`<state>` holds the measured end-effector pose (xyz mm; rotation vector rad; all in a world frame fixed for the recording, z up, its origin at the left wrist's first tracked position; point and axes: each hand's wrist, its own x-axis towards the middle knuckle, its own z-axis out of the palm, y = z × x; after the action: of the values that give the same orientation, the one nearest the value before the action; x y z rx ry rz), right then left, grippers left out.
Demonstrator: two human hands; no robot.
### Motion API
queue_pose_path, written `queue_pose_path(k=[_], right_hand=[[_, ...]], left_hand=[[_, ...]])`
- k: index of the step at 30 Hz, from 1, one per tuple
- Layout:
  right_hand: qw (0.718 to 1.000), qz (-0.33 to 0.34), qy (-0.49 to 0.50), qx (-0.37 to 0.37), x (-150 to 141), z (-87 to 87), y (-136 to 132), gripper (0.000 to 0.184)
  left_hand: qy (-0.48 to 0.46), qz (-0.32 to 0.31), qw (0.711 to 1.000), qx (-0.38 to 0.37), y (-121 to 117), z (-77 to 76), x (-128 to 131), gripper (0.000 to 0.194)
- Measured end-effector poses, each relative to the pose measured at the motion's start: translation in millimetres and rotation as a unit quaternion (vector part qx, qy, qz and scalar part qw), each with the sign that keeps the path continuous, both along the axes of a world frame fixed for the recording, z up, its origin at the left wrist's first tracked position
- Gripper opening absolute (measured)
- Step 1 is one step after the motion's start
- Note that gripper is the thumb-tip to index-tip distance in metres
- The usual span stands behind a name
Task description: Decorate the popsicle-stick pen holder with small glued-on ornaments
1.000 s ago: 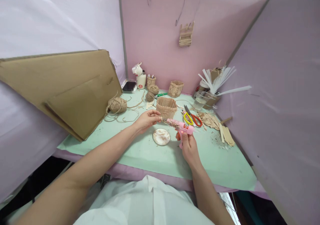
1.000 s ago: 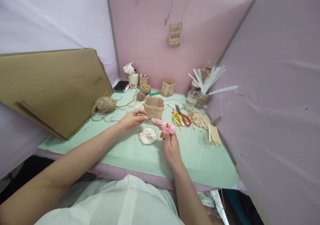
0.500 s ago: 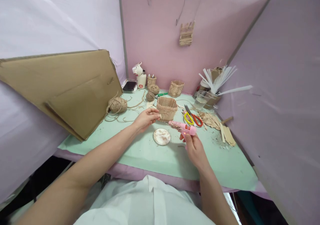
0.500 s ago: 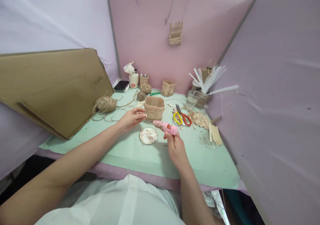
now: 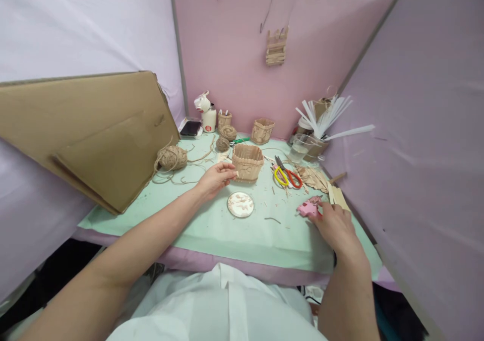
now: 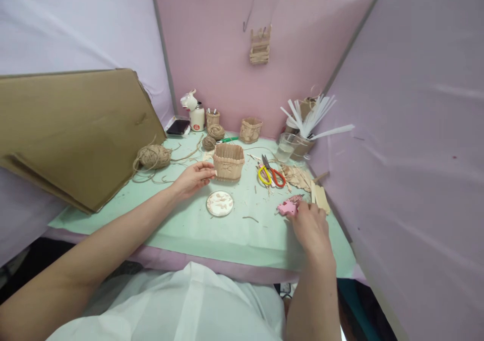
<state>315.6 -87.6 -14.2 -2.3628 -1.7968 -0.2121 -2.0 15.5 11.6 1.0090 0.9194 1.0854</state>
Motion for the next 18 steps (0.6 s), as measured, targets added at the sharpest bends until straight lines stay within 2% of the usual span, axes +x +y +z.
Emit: queue_pose_path(k=[3,5,7,11,18], right_hand=[[0.994,0.057,0.042,0.081,-21.5,14.9,4.3,0.024],[0.984,0.135,0.088,0.081,-45.2,22.1,10.9,0.018],[0.975,0.191,0.102,0.046,-69.8,24.0,18.9,0.02],[0.975,0.195,0.109,-0.014,-100.0,16.4,32.2,0.021],[0.97,0.196,0.142,-0.024,-103.2,6.4,38.2,0.017]], left_hand=[[0.016,0.001,1.0,0.0,-2.5,1.6,2.3,0.036],[0.032,-0.001,0.999,0.007,-3.1,1.1,3.5,0.036],[0.046,-0.004,0.999,0.022,-2.2,-0.9,3.8,0.036],[0.07,-0.009,0.996,0.052,1.2,-6.0,3.0,0.036],[0.086,-0.013,0.995,0.057,0.6,-6.7,4.3,0.034]])
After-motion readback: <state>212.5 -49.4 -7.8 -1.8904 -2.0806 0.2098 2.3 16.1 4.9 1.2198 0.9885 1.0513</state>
